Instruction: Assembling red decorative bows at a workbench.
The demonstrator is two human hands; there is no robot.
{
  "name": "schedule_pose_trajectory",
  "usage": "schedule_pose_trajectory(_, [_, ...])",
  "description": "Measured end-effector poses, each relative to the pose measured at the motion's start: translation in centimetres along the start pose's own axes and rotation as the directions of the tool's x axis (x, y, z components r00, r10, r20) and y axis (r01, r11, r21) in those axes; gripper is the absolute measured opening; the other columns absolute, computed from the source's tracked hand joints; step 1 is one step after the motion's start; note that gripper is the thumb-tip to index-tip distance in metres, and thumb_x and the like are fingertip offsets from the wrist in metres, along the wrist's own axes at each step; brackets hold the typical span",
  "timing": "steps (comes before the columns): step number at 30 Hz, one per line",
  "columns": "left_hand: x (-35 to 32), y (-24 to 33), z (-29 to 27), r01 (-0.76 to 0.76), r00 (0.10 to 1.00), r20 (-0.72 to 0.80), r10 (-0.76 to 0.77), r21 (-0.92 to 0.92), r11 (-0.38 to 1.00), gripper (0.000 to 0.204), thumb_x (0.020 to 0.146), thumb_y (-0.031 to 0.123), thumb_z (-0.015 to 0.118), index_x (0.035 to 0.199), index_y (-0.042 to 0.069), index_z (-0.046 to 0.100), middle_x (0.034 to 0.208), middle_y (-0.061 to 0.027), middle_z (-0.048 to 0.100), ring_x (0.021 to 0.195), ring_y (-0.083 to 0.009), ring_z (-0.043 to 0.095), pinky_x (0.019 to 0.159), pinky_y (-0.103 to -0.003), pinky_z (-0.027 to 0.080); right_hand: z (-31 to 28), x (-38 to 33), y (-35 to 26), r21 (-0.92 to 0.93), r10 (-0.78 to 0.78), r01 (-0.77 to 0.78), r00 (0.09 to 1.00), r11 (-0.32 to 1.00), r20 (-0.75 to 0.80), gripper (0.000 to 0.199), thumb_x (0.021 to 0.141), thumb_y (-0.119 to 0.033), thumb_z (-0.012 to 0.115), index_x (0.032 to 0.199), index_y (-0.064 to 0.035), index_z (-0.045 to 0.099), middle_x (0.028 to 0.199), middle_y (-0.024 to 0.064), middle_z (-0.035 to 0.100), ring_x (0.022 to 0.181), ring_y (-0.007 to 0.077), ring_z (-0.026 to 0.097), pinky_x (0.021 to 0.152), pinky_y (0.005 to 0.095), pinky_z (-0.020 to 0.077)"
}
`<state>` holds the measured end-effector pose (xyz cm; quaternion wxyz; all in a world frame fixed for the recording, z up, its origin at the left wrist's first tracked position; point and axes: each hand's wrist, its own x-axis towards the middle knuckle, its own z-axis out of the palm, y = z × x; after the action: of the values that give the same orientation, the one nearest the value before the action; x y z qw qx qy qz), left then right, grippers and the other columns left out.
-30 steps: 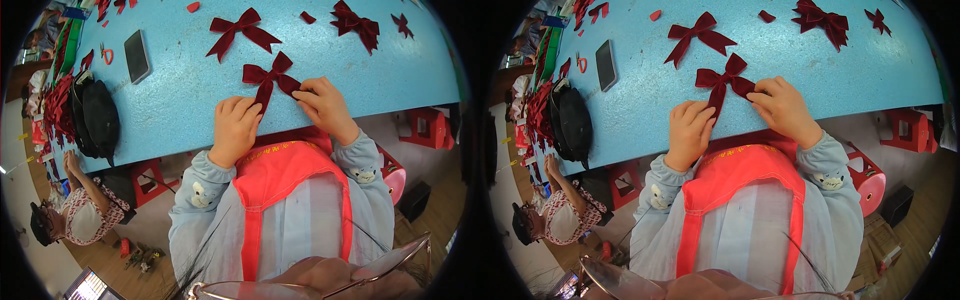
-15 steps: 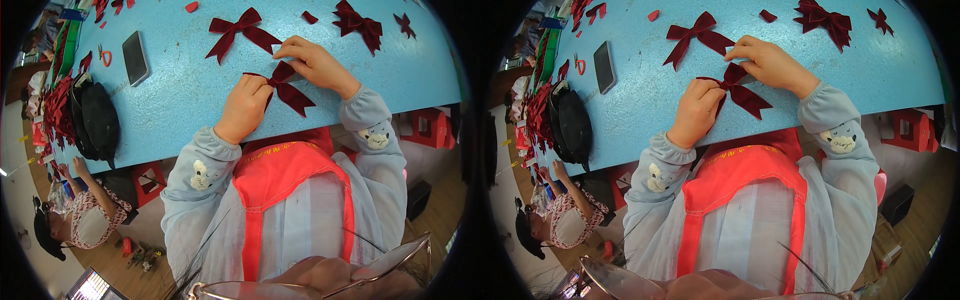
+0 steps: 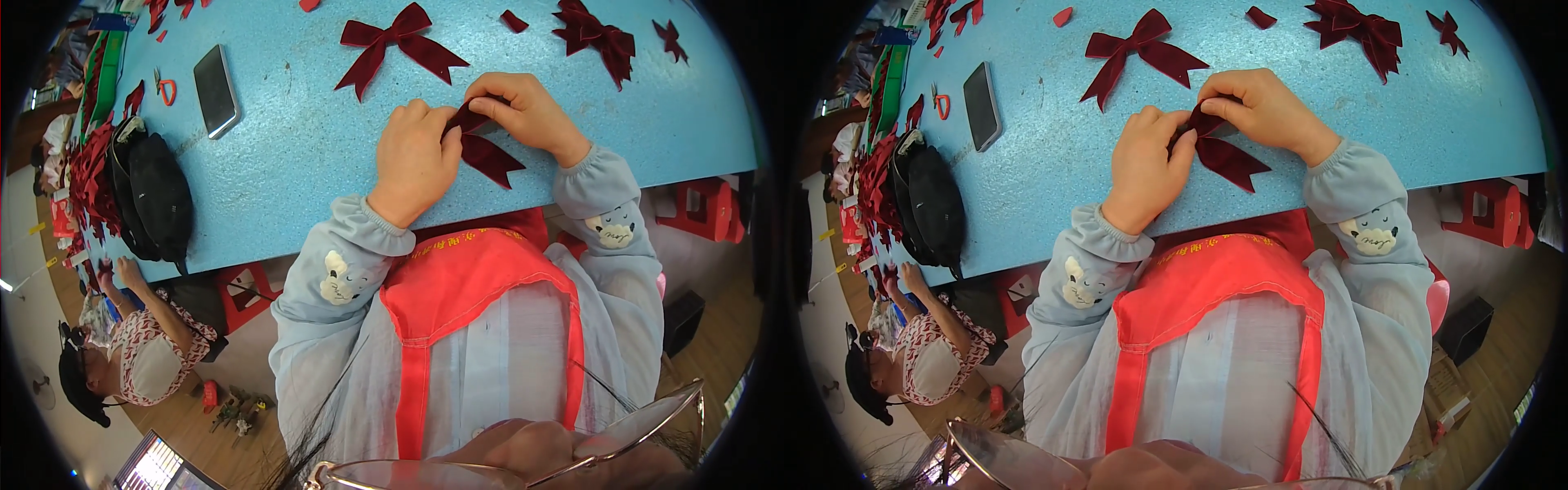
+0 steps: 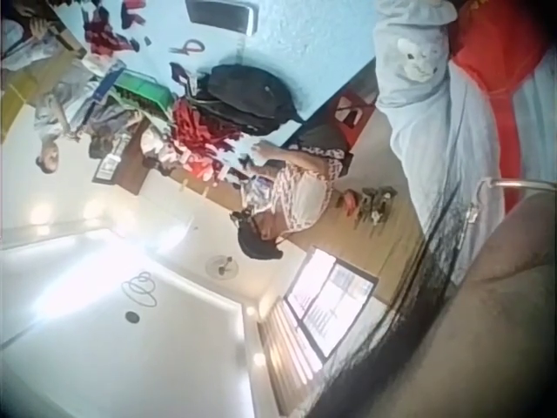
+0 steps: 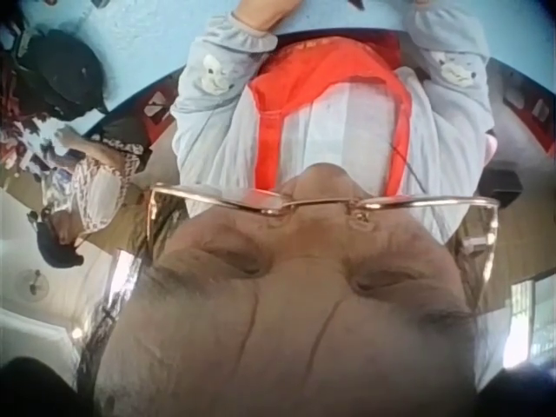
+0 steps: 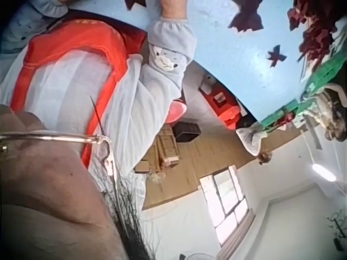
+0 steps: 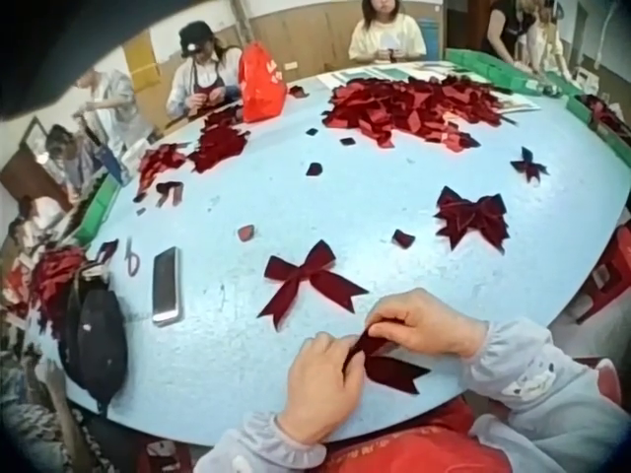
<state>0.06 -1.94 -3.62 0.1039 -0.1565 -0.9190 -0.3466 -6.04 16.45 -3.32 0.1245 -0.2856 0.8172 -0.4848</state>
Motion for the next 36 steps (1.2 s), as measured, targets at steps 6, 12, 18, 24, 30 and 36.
schedule_pose_trajectory(6, [0.3, 0.2, 0.3, 0.058, 0.998, 0.039, -0.057, -0.022, 0.998, 0.013, 0.069, 0.009, 0.058, 0.081, 0.003, 0.061, 0.075, -0.0138, 0.052, 0.072, -0.032, 0.051, 0.064, -0.042, 0.042, 0.6, -0.1, 0.0, -0.02, -0.115, 0.114, 0.987, 0.993, -0.113, 0.008, 0.083, -0.005, 0.056, 0.089, -0.0009, 0.059, 0.079, 0.0077, 0.06, 0.07, 0.0176, 0.057, 0.064, 0.0261, 0.0456])
schedule_pose_trajectory(12, [0.3, -0.1, 0.1, 0.057, 0.998, 0.032, -0.054, -0.091, 0.994, 0.011, 0.069, 0.008, 0.054, 0.075, 0.001, 0.06, 0.072, -0.0143, 0.051, 0.07, -0.0328, 0.05, 0.062, -0.043, 0.041, 1.0, -0.2, 0.1, -0.094, -0.159, 0.146, 0.975, 0.985, -0.156, 0.007, 0.083, -0.005, 0.055, 0.089, -0.0011, 0.058, 0.078, 0.008, 0.059, 0.068, 0.0184, 0.056, 0.062, 0.0266, 0.0451])
schedule_pose_trajectory(18, [-0.1, -0.4, 0.3, 0.034, 0.999, 0.004, -0.034, -0.076, 0.996, 0.01, 0.07, 0.009, 0.054, 0.074, 0.001, 0.059, 0.072, -0.0144, 0.051, 0.069, -0.0326, 0.05, 0.062, -0.043, 0.041, 0.7, -0.2, 0.3, -0.068, -0.108, 0.102, 0.989, 0.992, -0.097, 0.01, 0.084, -0.004, 0.055, 0.092, -0.0012, 0.058, 0.078, 0.0059, 0.059, 0.068, 0.0147, 0.055, 0.061, 0.0258, 0.0447])
schedule_pose_trajectory(24, [-0.1, -0.3, 0.4, 0.114, 0.993, 0.005, -0.114, -0.12, 0.986, 0.009, 0.071, 0.01, 0.055, 0.073, 0.001, 0.058, 0.071, -0.0134, 0.051, 0.068, -0.0315, 0.05, 0.061, -0.042, 0.04, -1.0, -0.6, 0.3, 0.172, 0.043, -0.052, 0.998, 0.984, 0.052, 0.019, 0.082, -0.003, 0.057, 0.101, -0.0016, 0.056, 0.082, 0.0018, 0.059, 0.074, 0.0095, 0.054, 0.065, 0.0232, 0.0449])
schedule_pose_trajectory(30, [0.1, -0.5, 0.1, 0.151, 0.989, 0.034, -0.147, -0.182, 0.972, 0.01, 0.071, 0.011, 0.054, 0.073, 0.001, 0.057, 0.07, -0.0121, 0.05, 0.067, -0.03, 0.049, 0.059, -0.041, 0.039, -0.5, -0.4, 0.1, 0.134, -0.014, 0.002, 0.996, 0.991, 0.085, 0.022, 0.08, -0.002, 0.059, 0.102, -0.0017, 0.056, 0.084, 0.0018, 0.06, 0.077, 0.0085, 0.055, 0.067, 0.0227, 0.0454])
schedule_pose_trajectory(36, [0.1, -0.4, 0.1, 0.16, 0.987, 0.02, -0.159, -0.209, 0.965, 0.011, 0.072, 0.012, 0.054, 0.073, 0.001, 0.057, 0.069, -0.0118, 0.05, 0.065, -0.0295, 0.049, 0.058, -0.041, 0.039, 0.7, -0.5, 0.3, -0.044, -0.121, 0.119, 0.992, 0.992, -0.023, 0.025, 0.079, -0.004, 0.058, 0.104, -0.0037, 0.056, 0.089, 0.0068, 0.062, 0.078, 0.0172, 0.06, 0.068, 0.0272, 0.0472])
